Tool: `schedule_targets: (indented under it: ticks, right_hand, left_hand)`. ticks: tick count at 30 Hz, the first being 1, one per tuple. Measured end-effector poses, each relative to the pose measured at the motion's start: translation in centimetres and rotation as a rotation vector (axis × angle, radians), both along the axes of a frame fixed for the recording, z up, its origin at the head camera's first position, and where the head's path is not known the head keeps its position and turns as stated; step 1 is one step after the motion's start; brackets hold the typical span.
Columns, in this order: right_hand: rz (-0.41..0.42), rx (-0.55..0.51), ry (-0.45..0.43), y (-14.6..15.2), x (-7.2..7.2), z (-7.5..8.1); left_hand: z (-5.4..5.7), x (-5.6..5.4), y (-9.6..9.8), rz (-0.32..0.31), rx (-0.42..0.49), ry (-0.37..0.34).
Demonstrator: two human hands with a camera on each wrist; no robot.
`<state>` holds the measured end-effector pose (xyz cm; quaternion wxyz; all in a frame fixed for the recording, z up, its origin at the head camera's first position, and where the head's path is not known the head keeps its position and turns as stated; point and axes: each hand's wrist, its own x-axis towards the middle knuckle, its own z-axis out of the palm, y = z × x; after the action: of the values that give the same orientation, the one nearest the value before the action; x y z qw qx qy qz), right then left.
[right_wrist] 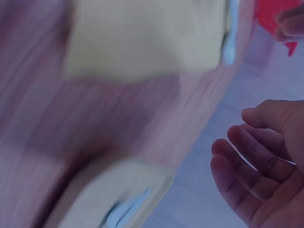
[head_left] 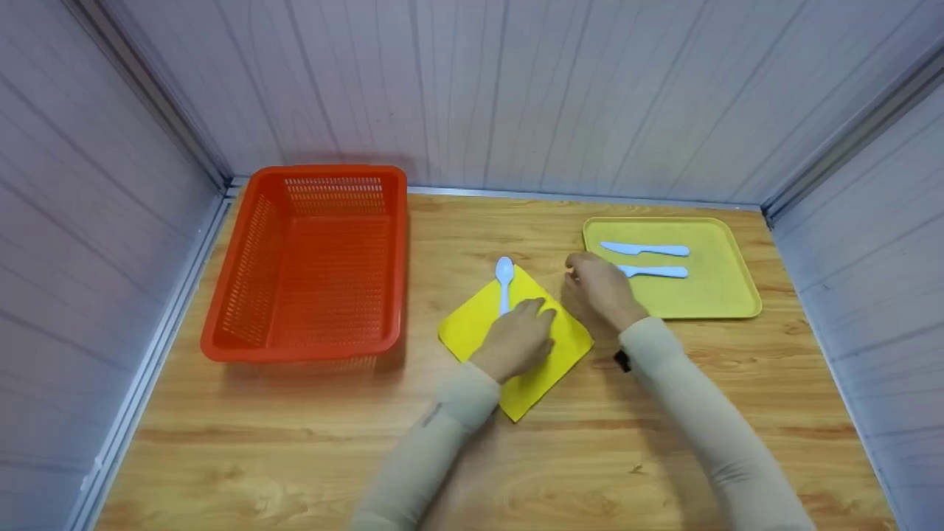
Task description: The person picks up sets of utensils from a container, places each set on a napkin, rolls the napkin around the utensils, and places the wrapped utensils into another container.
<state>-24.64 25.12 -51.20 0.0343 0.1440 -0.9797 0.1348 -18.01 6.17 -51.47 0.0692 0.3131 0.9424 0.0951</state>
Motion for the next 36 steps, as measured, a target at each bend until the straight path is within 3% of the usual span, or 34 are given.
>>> schedule_targets:
  ticks: [7, 11, 17, 23, 30, 36]
  right_hand:
    - [0.011, 0.061, 0.037, 6.7, -0.8, -0.1]
    - [-0.026, 0.090, 0.002, 9.3, -1.4, -0.7]
    - [-0.062, 0.178, -0.052, 12.0, -2.3, -2.0]
    - [-0.080, 0.214, -0.126, 13.1, -2.6, -3.0]
    - [-0.075, 0.222, -0.056, 13.1, -2.9, -3.3]
    - [-0.019, 0.275, 0.002, 12.8, -2.6, -3.5]
  left_hand:
    - [-0.5, -1.0, 5.4, -0.135, 0.031, 0.063]
    - [-1.3, -1.6, 7.5, -0.166, 0.023, 0.094]
    - [-2.2, -2.1, 10.3, -0.190, -0.079, 0.052]
    - [-2.8, -2.0, 11.2, -0.204, -0.114, 0.023]
    - [-2.7, -2.0, 11.2, -0.207, -0.139, 0.054]
    - [-2.8, -2.0, 10.8, -0.212, -0.112, 0.020]
